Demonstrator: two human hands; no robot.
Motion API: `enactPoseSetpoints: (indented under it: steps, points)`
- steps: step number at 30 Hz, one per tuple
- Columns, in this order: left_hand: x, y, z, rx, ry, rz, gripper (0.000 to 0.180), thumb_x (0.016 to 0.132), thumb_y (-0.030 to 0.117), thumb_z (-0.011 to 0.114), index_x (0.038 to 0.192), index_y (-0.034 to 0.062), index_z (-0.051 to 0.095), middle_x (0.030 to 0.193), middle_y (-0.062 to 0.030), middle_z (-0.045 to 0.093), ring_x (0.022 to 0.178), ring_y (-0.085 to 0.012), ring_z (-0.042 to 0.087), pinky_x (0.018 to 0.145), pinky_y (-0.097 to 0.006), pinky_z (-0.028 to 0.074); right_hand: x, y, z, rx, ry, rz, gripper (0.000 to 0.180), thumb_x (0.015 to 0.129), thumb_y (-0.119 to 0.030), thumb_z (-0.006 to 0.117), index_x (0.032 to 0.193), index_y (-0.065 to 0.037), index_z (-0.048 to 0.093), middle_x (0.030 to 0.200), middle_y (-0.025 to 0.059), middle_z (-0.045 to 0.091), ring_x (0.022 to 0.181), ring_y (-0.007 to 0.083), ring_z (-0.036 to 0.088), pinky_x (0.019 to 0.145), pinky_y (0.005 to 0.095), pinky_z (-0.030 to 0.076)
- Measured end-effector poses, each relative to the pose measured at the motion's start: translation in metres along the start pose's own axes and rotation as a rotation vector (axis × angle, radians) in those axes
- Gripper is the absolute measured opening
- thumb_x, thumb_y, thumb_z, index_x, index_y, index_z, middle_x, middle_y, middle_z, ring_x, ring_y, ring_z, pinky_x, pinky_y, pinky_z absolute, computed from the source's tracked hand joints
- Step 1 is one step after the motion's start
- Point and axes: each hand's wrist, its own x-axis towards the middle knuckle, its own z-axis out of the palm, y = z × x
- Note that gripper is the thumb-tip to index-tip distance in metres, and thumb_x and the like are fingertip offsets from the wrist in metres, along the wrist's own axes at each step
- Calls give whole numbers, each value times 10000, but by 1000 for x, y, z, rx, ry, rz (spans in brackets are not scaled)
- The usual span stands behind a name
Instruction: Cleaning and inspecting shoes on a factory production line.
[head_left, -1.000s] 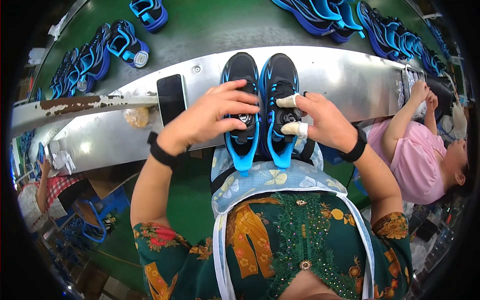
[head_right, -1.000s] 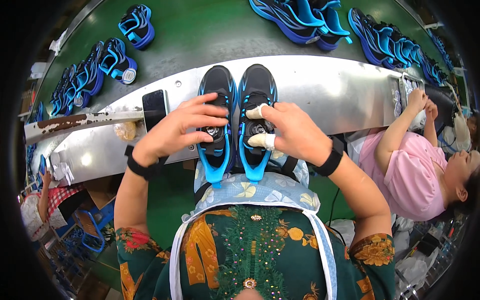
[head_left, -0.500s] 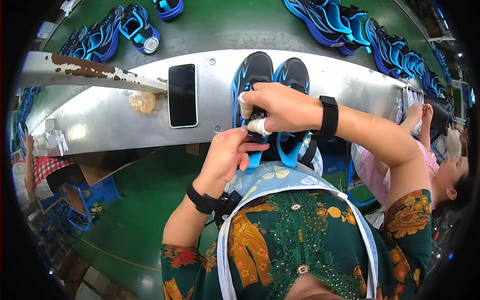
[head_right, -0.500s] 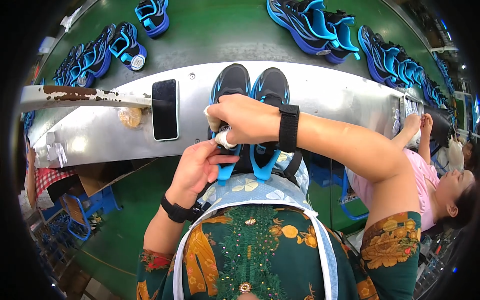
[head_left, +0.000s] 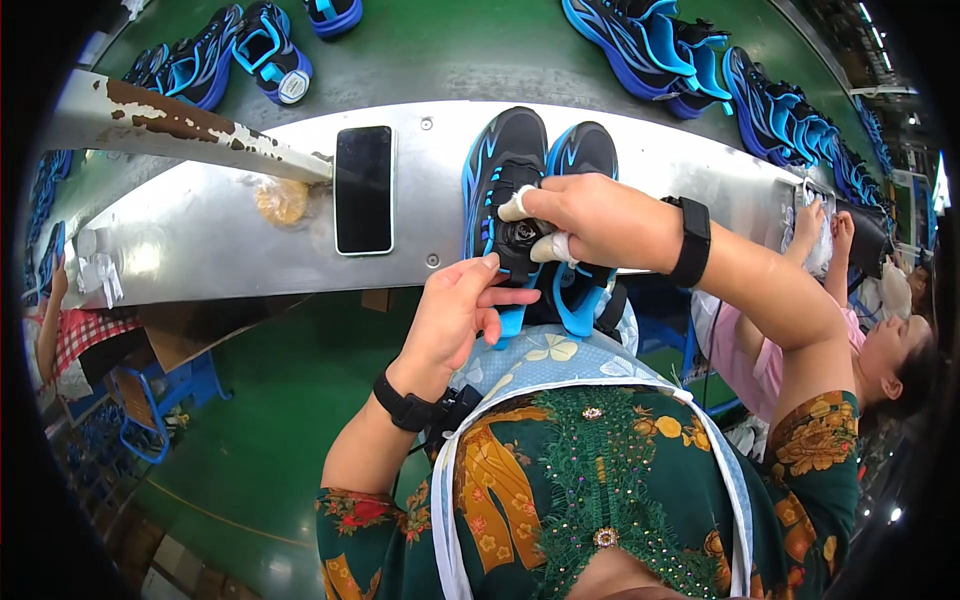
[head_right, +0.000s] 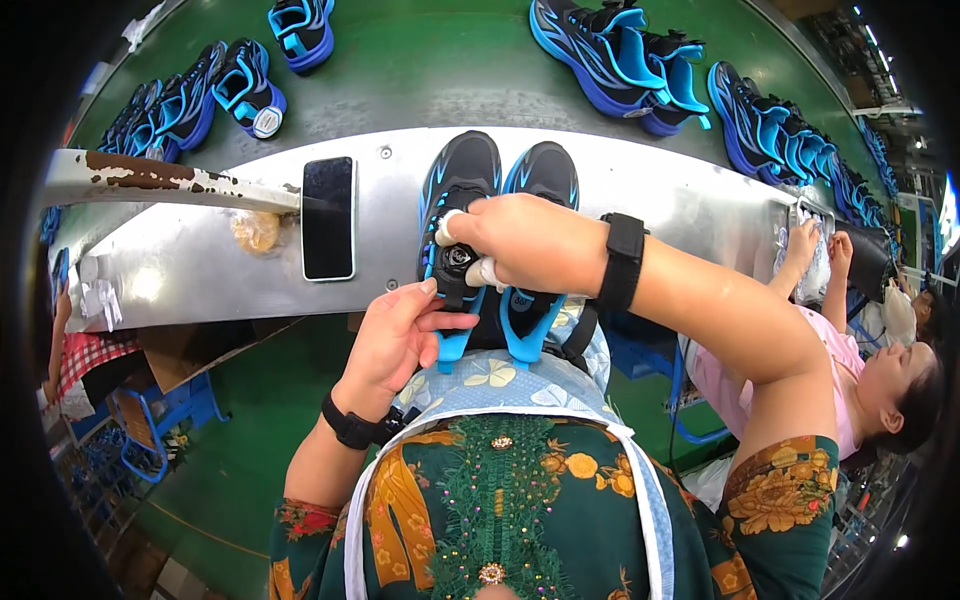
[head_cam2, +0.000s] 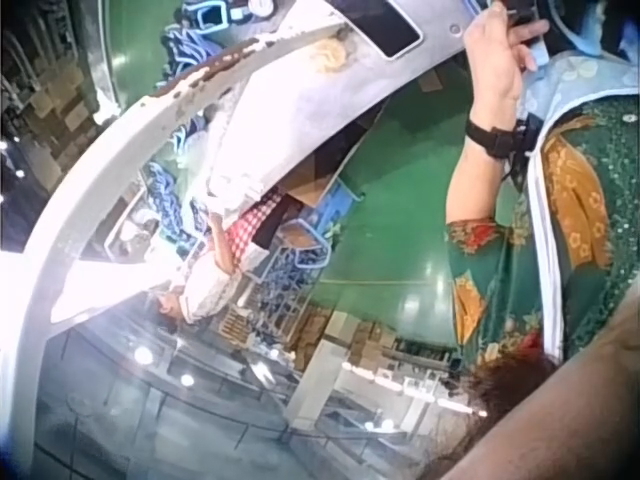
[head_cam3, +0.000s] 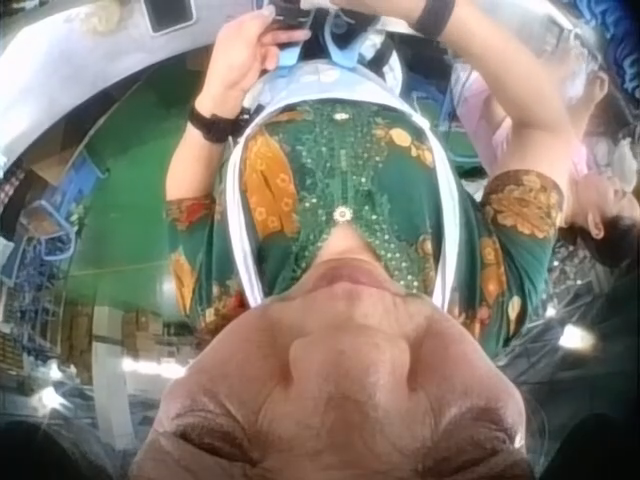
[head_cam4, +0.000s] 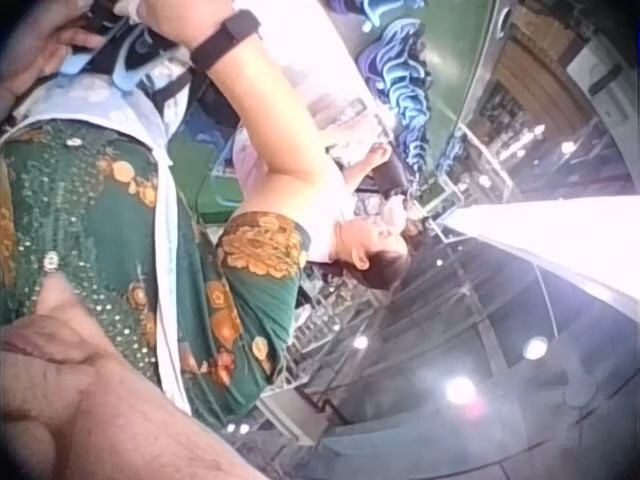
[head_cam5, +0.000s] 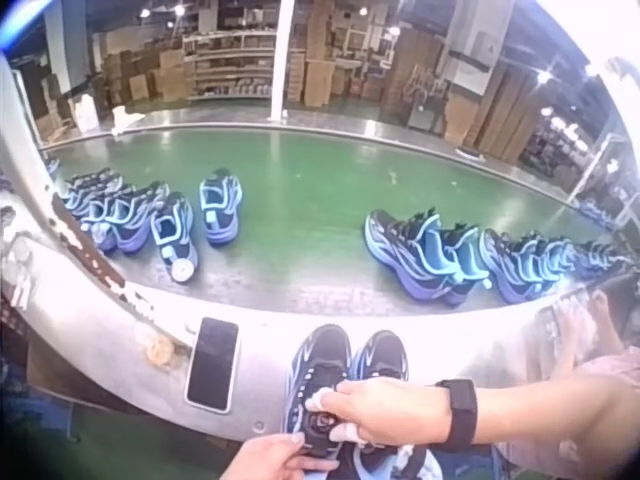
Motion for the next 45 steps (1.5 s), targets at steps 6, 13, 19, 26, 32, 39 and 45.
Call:
enactPoseSetpoints:
  steps: [6, 13, 19, 26, 32, 39, 45]
  points:
    - [0, -3, -1, -21, 12, 21, 318, 1000, 253, 553, 1016, -62, 595, 967, -120, 618, 888, -299, 722, 362, -246, 448, -4, -8, -13, -199, -134, 159, 347, 796, -198, 749, 1059, -14, 617, 769, 165, 645, 779, 358, 658, 683, 444, 494]
    - [-2, -5, 2, 2, 21, 7, 315, 1002, 252, 550, 1001, -60, 593, 963, -122, 613, 882, -289, 721, 366, -243, 446, -5, -7, 2, -36, 113, 76, 227, 814, -180, 717, 917, -9, 608, 849, 153, 655, 748, 355, 654, 653, 430, 508]
    - [-2, 0, 8, 141, 34, 55, 327, 1012, 254, 529, 1016, -69, 578, 967, -120, 605, 900, -285, 708, 414, -260, 474, 2, -9, 3, -147, 49, 115, 248, 826, -119, 681, 1052, -20, 658, 810, 185, 668, 781, 348, 672, 675, 420, 526]
    - [-38, 6, 14, 653, 61, 314, 302, 1003, 179, 525, 1201, -46, 558, 1097, -165, 655, 871, -216, 686, 642, -281, 545, -79, 29, -29, 334, 273, 345, 310, 864, -165, 718, 1136, -20, 688, 1057, 112, 715, 979, 176, 669, 864, 331, 511]
    - [-22, -4, 49, 1376, -19, 601, 731, 854, 123, 659, 1507, 106, 330, 810, -210, 632, 678, -377, 628, 624, -442, 506, -93, 18, 44, 113, 503, 195, 395, 813, -173, 750, 1196, -123, 664, 851, 130, 610, 790, 304, 611, 723, 394, 497]
    - [22, -20, 69, 1704, 187, 504, 789, 814, 92, 641, 1516, 164, 287, 699, -223, 633, 671, -434, 633, 612, -501, 479, -95, 30, 40, 262, 586, 108, 302, 857, -189, 712, 1124, -55, 670, 893, 154, 676, 842, 336, 652, 745, 408, 510]
    - [82, 86, 37, 1739, 291, 939, 731, 771, 34, 580, 1460, 208, 411, 767, -264, 644, 725, -453, 643, 688, -538, 507, -128, 65, -33, 0, 557, 391, 361, 876, -206, 699, 1218, -95, 663, 1003, 154, 696, 949, 245, 677, 880, 324, 514]
